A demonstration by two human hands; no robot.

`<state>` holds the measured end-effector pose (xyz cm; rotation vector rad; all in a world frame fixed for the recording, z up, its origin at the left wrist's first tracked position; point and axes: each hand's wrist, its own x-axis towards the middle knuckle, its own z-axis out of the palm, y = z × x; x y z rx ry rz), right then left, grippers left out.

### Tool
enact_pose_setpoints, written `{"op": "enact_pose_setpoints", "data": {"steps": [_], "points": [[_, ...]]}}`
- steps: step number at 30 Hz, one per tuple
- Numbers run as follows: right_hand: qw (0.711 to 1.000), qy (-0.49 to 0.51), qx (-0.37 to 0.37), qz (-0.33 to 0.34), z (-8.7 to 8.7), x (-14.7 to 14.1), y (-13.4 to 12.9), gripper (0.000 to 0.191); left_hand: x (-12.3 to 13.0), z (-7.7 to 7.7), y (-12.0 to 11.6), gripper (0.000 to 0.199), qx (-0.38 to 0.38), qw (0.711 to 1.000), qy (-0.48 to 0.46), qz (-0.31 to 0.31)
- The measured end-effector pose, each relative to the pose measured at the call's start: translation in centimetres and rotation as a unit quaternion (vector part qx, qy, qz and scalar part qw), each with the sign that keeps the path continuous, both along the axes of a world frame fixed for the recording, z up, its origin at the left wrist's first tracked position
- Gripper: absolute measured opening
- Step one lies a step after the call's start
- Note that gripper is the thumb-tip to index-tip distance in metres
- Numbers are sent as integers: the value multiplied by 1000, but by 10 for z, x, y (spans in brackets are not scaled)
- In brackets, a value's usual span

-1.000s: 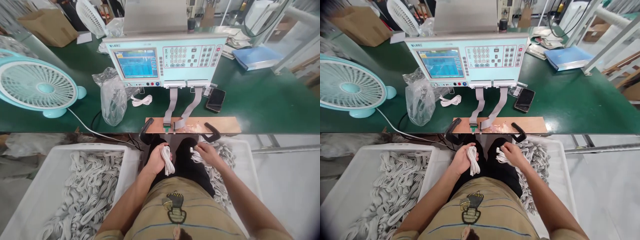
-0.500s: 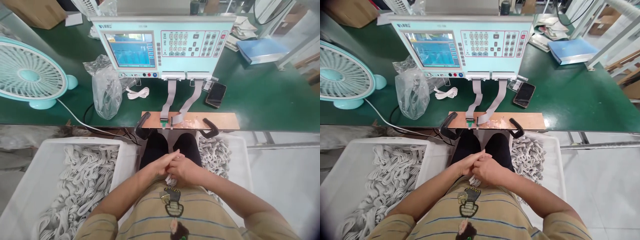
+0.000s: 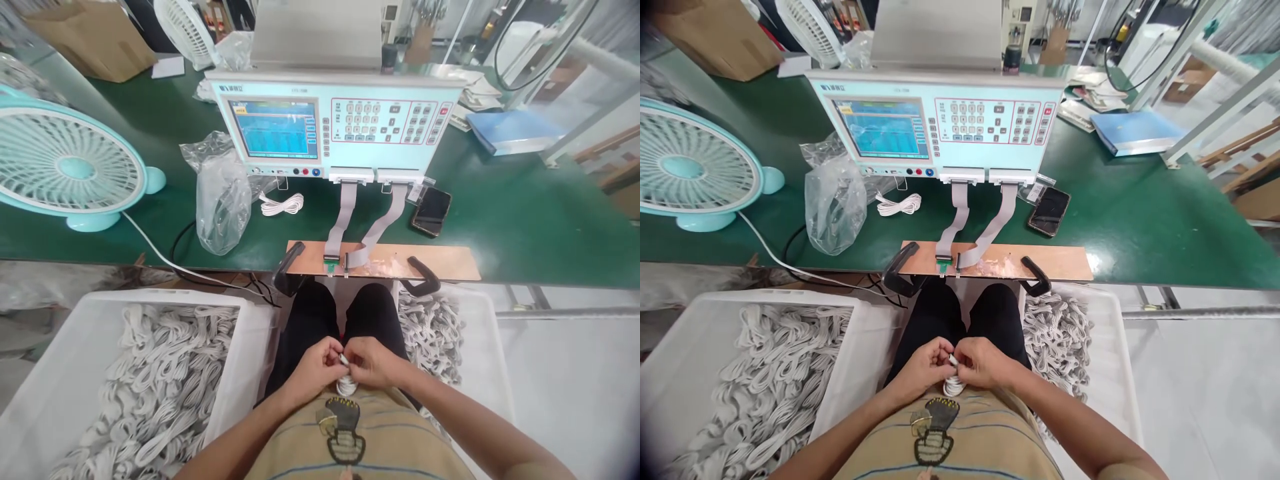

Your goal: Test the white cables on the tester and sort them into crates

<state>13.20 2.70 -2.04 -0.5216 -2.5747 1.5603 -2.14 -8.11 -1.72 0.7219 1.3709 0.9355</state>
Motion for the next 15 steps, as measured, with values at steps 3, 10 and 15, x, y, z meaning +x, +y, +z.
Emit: {"op": "enact_pose_setpoints", "data": {"steps": [3, 10, 15], "points": [[988, 49, -46, -136, -3, -17, 8, 7, -7, 0, 16, 15, 9, 998, -21, 63], [921, 145, -164, -322, 2, -59, 42, 22, -20, 16, 66, 19, 35, 982, -137, 129], [892, 132, -202, -382, 6, -65, 56, 30, -31, 17, 75, 20, 31, 945, -295, 141]]}}
